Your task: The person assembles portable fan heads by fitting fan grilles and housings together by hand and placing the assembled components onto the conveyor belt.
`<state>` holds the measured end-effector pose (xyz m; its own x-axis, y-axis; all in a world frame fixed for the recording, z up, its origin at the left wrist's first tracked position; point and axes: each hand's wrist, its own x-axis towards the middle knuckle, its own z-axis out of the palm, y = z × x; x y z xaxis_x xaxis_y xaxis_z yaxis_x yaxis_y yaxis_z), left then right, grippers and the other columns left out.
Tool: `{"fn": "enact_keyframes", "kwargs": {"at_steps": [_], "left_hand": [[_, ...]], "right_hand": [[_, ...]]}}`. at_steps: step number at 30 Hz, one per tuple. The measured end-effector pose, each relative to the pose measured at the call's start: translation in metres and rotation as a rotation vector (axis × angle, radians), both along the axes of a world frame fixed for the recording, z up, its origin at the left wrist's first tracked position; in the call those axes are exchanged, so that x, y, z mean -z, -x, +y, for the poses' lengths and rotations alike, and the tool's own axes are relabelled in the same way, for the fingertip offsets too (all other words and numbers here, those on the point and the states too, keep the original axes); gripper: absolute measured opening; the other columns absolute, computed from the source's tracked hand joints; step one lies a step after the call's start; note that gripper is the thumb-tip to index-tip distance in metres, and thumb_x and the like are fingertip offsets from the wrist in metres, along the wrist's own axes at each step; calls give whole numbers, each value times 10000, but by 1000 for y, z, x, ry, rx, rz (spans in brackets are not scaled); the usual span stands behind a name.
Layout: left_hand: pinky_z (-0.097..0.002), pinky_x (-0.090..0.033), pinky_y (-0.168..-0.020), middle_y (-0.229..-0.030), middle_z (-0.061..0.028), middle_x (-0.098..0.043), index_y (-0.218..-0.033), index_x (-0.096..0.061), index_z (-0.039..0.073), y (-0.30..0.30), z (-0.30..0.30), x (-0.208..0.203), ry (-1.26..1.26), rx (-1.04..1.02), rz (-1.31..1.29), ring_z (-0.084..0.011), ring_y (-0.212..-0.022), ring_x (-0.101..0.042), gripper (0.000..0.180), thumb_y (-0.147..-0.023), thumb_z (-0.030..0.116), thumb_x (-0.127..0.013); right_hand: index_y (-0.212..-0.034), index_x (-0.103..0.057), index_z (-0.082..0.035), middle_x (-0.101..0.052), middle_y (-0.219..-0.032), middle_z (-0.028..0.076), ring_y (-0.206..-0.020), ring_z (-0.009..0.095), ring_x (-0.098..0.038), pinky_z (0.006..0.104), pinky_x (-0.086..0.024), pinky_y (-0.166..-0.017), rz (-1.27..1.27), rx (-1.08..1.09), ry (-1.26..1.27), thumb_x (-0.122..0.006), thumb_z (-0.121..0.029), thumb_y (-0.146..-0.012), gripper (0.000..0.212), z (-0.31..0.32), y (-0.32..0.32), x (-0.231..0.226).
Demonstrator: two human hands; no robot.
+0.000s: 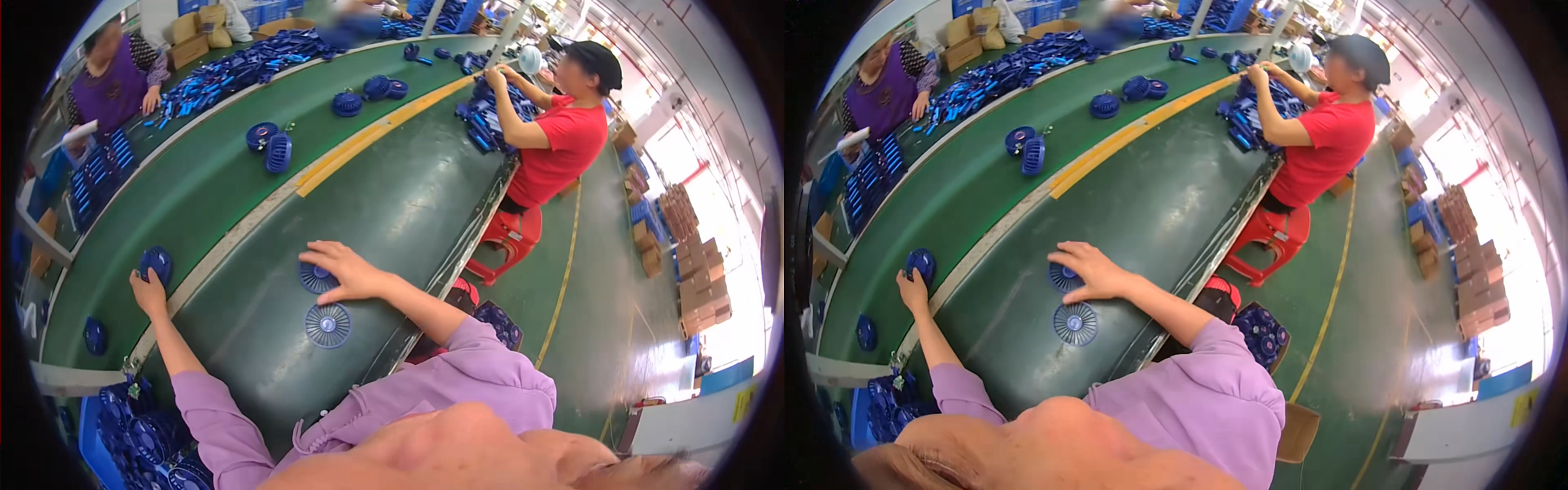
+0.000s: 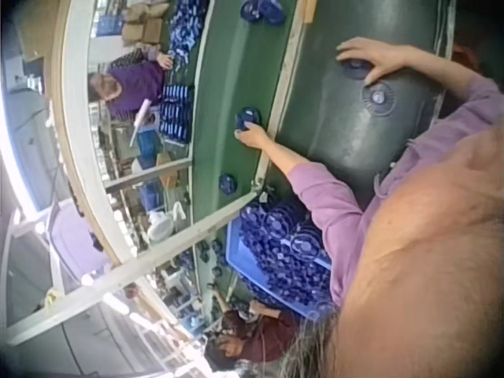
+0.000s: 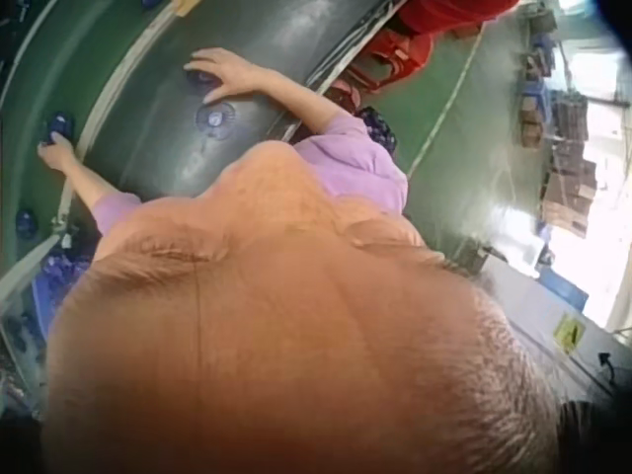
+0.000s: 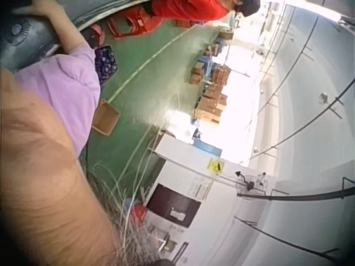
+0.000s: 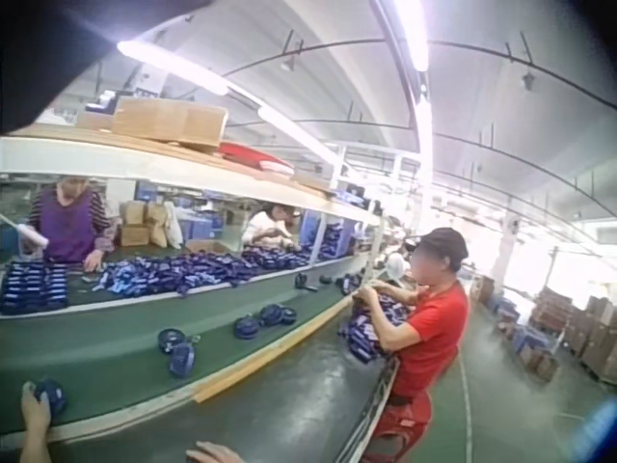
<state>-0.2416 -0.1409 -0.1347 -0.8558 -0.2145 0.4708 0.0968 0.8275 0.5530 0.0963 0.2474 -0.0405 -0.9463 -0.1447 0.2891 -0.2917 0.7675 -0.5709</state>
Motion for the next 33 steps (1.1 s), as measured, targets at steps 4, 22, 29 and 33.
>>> {"fn": "enact_keyframes", "kwargs": {"at_steps": [4,22,29,33], "left_hand": [[-438,-462,-885,-1140,-204,-618,-1175,-530,20,5,27,-13,59,151,-110,-375,-1023,-602,400,-905,311,-576],[-432,-464,-983,-1222,-119,-592,-1266,-525,48,-166,113,-97,-1931,596,-482,-250,-1129,-572,373,-966,268,-525],[-445,-373,-1062,-1368,-112,-478,-1380,-400,62,-183,106,-106,-1934,978,-664,-231,-1259,-466,459,-1013,338,-402],[-419,-391,-1059,-1376,-97,-477,-1389,-405,65,-191,110,-108,-1921,896,-730,-227,-1265,-463,464,-1019,345,-404]], "right_hand": [[-1302,-514,-119,-413,-1390,171,-1293,378,-358,507,-314,-1047,113,105,-123,-775,-418,-684,735,-9,-3,18],[-1185,-537,-14,-653,-957,86,-742,118,-639,229,-538,-457,-181,-170,1188,-640,-191,-874,372,-88,100,-59],[-1239,-550,-79,-543,-1196,164,-1095,326,-532,393,-465,-909,346,-6,432,-632,-86,-800,446,-115,113,-49],[-1285,-532,-105,-430,-1350,195,-1219,405,-415,501,-349,-1014,501,-214,176,-646,-177,-777,525,-114,113,-47]]}}
